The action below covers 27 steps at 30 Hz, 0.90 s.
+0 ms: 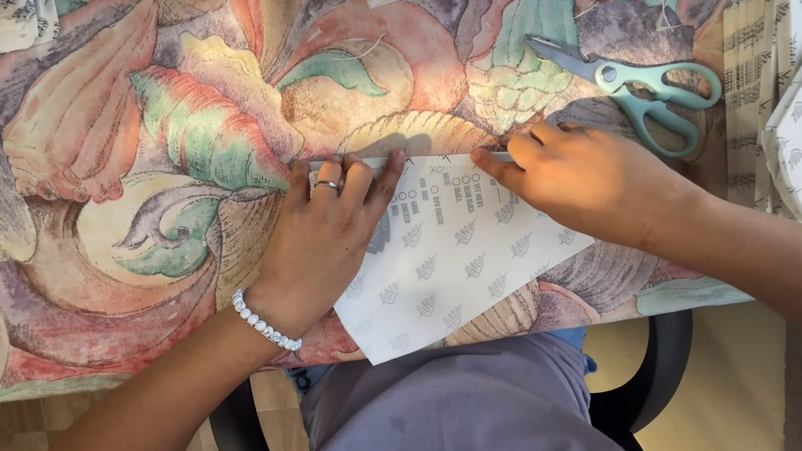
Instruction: The person is manually folding patterned paper sheets into triangular shapes on a table.
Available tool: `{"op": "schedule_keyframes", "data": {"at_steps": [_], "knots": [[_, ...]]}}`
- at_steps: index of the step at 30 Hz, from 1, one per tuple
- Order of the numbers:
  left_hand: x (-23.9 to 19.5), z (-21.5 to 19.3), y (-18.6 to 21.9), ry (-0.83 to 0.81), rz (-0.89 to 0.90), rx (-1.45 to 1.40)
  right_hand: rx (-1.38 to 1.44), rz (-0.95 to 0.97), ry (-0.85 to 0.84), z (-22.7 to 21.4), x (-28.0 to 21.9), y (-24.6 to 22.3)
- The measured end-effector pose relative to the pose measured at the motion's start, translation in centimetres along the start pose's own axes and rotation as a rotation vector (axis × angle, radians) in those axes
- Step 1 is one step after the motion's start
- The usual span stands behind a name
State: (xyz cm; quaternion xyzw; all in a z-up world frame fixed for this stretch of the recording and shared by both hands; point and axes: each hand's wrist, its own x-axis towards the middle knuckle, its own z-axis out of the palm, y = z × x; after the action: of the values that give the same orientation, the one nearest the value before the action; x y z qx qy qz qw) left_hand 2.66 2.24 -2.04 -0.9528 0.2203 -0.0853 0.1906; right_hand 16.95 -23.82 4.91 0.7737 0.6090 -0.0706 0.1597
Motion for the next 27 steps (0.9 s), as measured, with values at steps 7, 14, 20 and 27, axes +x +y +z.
{"op": "schedule_keyframes", "data": {"at_steps": [7, 14, 20, 27], "knots": [[0.2, -0.9, -0.1, -0.004, 0.006, 0.041, -0.037, 0.037, 0.012, -0.4, 0.1, -0.8], [0.5, -1.6, -0.7, 0.027, 0.043, 0.046, -0.134, 0.048, 0.059, 0.2, 0.2, -1.3], [1.9, -2.5, 0.5, 0.006, -0.103, -0.190, -0.183, 0.038, 0.165, 1.1, -0.1, -1.5], [1.3, -1.6, 2.1, 0.092, -0.199, -0.145, -0.239, 0.046, 0.341, 5.9, -1.2, -1.8]]}}
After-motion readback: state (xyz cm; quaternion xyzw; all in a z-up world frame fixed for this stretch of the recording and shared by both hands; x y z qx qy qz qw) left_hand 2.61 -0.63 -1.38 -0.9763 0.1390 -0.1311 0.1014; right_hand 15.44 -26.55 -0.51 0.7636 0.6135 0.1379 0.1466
